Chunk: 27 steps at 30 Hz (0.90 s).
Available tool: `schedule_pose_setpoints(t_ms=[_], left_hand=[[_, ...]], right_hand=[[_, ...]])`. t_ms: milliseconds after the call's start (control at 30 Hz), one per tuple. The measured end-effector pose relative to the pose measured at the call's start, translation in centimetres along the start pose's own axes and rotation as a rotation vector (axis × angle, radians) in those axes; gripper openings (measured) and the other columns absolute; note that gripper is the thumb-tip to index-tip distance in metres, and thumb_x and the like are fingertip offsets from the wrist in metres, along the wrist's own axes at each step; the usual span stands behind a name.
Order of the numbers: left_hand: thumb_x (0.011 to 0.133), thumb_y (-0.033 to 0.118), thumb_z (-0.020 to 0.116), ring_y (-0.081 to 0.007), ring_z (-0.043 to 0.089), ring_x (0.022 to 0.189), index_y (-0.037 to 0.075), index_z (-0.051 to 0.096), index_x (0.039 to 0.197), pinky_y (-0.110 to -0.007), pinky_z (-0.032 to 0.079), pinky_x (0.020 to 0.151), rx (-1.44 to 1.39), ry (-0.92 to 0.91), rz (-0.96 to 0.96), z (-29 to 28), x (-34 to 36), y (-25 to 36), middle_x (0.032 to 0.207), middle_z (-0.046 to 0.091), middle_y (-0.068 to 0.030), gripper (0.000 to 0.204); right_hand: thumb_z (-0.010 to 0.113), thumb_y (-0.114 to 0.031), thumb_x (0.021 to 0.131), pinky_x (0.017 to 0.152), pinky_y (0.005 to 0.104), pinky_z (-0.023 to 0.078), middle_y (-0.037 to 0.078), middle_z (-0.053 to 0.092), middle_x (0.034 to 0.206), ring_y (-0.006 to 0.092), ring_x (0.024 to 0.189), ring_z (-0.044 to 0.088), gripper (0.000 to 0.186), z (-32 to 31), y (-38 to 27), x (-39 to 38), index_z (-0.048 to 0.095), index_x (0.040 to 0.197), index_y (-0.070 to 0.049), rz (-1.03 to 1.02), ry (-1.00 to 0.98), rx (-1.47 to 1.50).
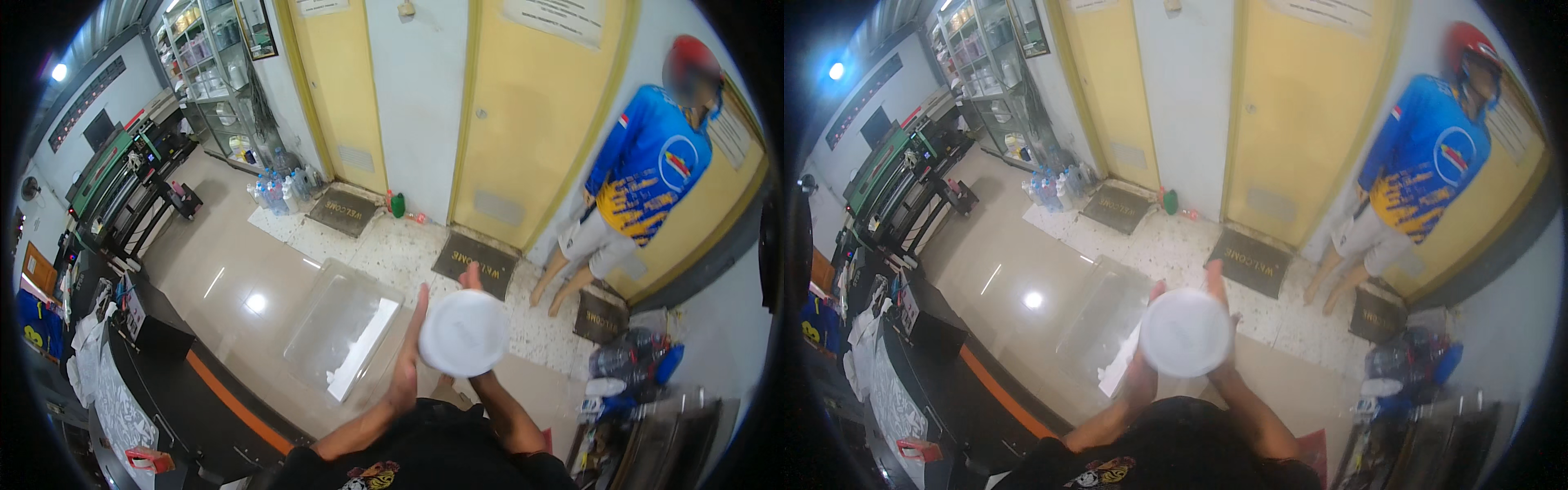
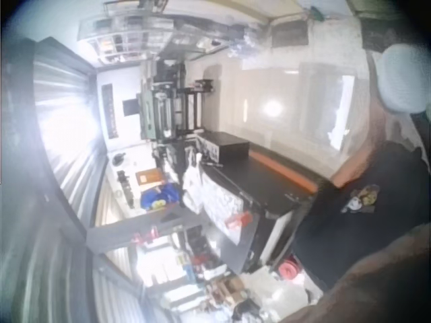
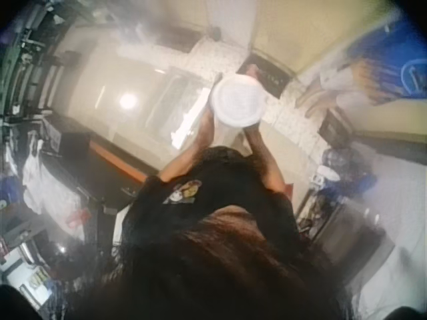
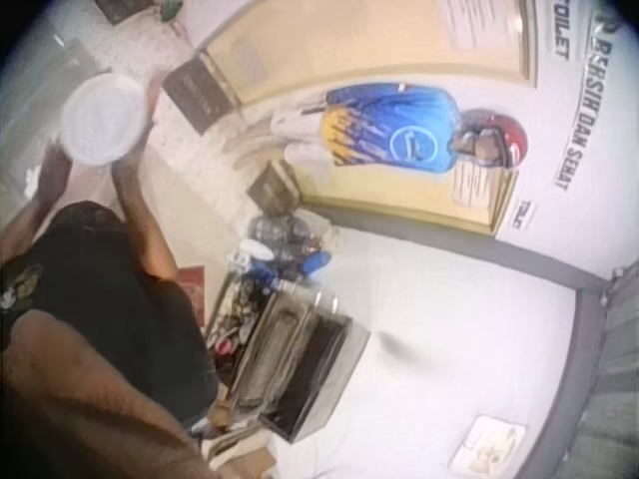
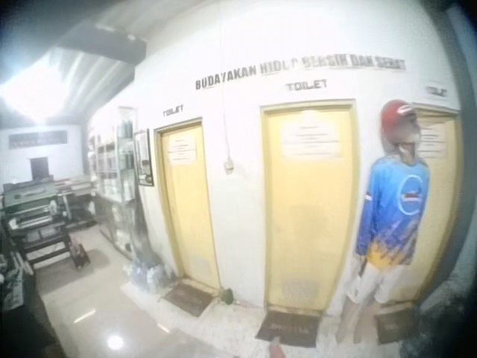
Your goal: The person retrieves a roll of paper towels, tears off a sheet, and uses it to wipe the interior components of a large blue printing machine. The person then walks around the room and returns to continue wiping the machine's internal parts.
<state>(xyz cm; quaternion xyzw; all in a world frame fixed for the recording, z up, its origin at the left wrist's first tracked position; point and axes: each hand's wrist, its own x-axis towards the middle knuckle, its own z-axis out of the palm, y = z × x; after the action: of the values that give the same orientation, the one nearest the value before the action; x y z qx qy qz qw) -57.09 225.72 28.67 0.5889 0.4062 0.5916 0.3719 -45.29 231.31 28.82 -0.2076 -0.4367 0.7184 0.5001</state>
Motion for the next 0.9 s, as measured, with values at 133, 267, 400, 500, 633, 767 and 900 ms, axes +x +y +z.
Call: schedule_pose_setpoints(t_ms=[133,267,400,500,633,767,900], left_hand=[[0.103,0.051,0.028,-0.0282,0.027,0.149,-0.001,0.019,0.157,-0.039,0.020,0.122,-0.091,0.147,-0.075,-0.2,10.3,-3.8,0.164,0.021,-0.0163,0.075],[0.094,0.074,0.025,-0.0337,0.023,0.150,-0.006,0.018,0.155,-0.045,0.016,0.122,-0.099,0.328,0.078,-2.9,19.6,-8.6,0.162,0.022,-0.0234,0.101],[0.100,0.068,0.024,-0.0310,0.033,0.145,-0.005,0.018,0.155,-0.045,0.023,0.120,-0.832,0.095,0.301,-8.7,30.8,-14.7,0.158,0.032,-0.0202,0.092],[0.103,0.063,0.027,-0.0266,0.044,0.137,0.000,0.018,0.157,-0.041,0.029,0.118,-0.603,0.486,-0.110,-13.3,37.5,-17.7,0.150,0.044,-0.0165,0.084],[0.097,0.050,0.048,-0.0258,0.047,0.134,0.001,0.028,0.152,-0.041,0.033,0.116,-0.246,0.576,-0.267,-16.2,45.4,-21.4,0.144,0.050,-0.0139,0.077],[0.088,0.034,0.064,-0.0279,0.055,0.125,0.000,0.040,0.145,-0.043,0.041,0.110,-0.536,0.358,-0.466,-23.7,53.1,-27.0,0.134,0.057,-0.0158,0.070],[0.084,0.022,0.069,-0.0301,0.063,0.115,-0.002,0.046,0.140,-0.045,0.049,0.103,-1.362,0.687,-0.492,-31.8,59.6,-32.6,0.125,0.063,-0.0176,0.065]], right_hand=[[0.049,-0.061,0.095,0.123,0.0452,0.013,0.018,0.005,0.167,0.0288,0.153,0.011,0.095,-3.4,-0.4,10.0,0.005,0.160,-0.008,-0.368,-0.357,-0.189],[0.050,-0.070,0.090,0.123,0.0473,0.009,0.018,0.002,0.167,0.0299,0.154,0.006,0.104,-6.5,0.4,23.5,0.005,0.160,-0.007,-0.558,-0.335,-0.748],[0.047,-0.067,0.094,0.122,0.0449,0.018,0.018,0.002,0.167,0.0299,0.152,0.015,0.103,-7.9,4.2,33.7,0.004,0.158,0.000,-0.163,-0.353,-0.448],[0.059,-0.071,0.084,0.113,0.0421,0.033,0.024,0.025,0.158,0.0330,0.142,0.035,0.112,-8.5,6.5,41.3,0.013,0.156,0.001,-0.366,-0.435,-0.567],[0.066,-0.056,0.086,0.100,0.0408,0.047,0.023,0.052,0.139,0.0336,0.124,0.057,0.100,-9.2,6.6,54.8,0.018,0.155,-0.003,0.195,-0.211,-0.463],[0.070,-0.045,0.088,0.099,0.0392,0.048,0.022,0.056,0.136,0.0315,0.116,0.061,0.090,-9.4,5.8,66.0,0.025,0.153,-0.002,0.261,-0.476,-0.737],[0.065,-0.042,0.094,0.096,0.0371,0.050,0.022,0.064,0.126,0.0294,0.109,0.064,0.069,-9.3,9.2,77.2,0.044,0.142,0.002,0.185,-0.740,-0.552]])
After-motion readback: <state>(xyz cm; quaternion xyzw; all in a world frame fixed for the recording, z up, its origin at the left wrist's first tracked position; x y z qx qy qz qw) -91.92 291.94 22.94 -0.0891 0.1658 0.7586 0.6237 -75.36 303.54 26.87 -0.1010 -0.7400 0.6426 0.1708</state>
